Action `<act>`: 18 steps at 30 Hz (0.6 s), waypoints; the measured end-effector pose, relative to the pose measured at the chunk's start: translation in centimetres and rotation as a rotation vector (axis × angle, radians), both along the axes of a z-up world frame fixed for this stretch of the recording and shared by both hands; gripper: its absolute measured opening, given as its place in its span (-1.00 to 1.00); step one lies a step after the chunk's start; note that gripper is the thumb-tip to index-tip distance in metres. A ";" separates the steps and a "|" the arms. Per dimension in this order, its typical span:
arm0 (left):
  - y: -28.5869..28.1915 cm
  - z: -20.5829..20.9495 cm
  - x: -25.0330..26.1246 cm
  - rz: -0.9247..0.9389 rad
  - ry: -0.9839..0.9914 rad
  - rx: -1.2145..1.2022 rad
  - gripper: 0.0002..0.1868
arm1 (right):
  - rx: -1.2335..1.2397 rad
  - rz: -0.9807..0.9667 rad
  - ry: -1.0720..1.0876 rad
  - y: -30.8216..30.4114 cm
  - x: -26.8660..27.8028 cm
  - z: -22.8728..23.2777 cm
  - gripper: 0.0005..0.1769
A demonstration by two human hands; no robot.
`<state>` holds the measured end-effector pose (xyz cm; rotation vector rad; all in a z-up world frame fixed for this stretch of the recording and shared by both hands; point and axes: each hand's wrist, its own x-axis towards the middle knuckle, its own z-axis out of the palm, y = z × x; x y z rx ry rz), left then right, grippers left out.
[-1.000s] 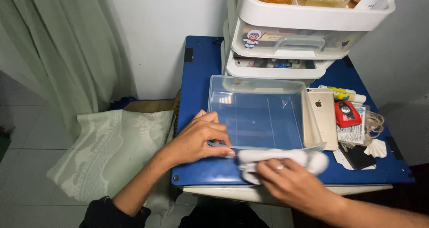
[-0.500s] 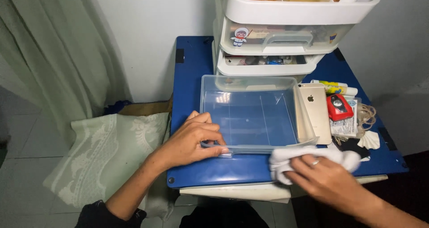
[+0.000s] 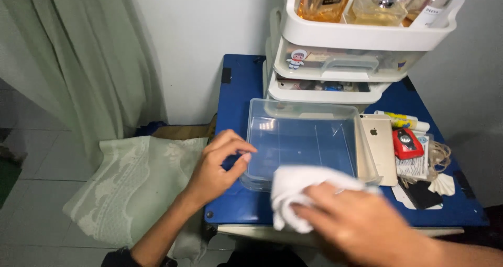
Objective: The person empties a clear plastic container, wipes its interior with a cloth, and then repacks various small items including a smartphone, a red device, tubes, and packets back into the container. The person then wipes the container's exterior before closing it.
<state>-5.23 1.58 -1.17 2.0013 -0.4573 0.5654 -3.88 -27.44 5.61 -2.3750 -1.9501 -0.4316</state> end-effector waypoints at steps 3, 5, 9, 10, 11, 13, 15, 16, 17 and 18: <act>-0.1 -1.7 -0.3 0.237 0.246 0.051 -0.78 | -0.167 -0.333 -0.043 -0.6 2.5 1.5 -0.37; -0.7 -1.9 0.1 0.237 0.326 -0.012 -0.69 | -0.173 -0.247 0.020 1.7 5.0 1.6 -0.42; -0.9 -2.4 1.4 0.196 0.465 -0.109 -0.52 | -0.105 0.022 0.110 5.9 7.9 -0.9 -0.86; -1.0 -2.7 1.6 0.198 0.463 -0.110 -0.52 | -0.105 0.024 0.107 6.7 8.7 -1.7 -0.86; -1.0 -2.9 1.7 0.207 0.458 -0.095 -0.50 | -0.130 0.095 0.211 7.6 9.4 -2.6 -0.84; -0.9 -3.3 1.8 0.219 0.452 -0.079 -0.48 | -0.153 0.168 0.314 8.9 10.6 -4.2 -0.83; -1.0 -3.8 1.7 0.254 0.405 -0.096 -0.52 | -0.175 0.195 0.171 9.5 11.6 -5.7 -0.88; -1.0 -3.9 1.8 0.256 0.404 -0.099 -0.52 | -0.177 0.197 0.169 9.8 11.8 -5.6 -0.88; -1.0 -4.0 1.8 0.273 0.391 -0.073 -0.52 | -0.145 0.196 0.057 10.0 11.8 -5.7 -0.88; -1.1 -4.2 1.7 0.290 0.377 -0.048 -0.52 | -0.113 0.196 -0.056 10.2 11.9 -5.7 -0.88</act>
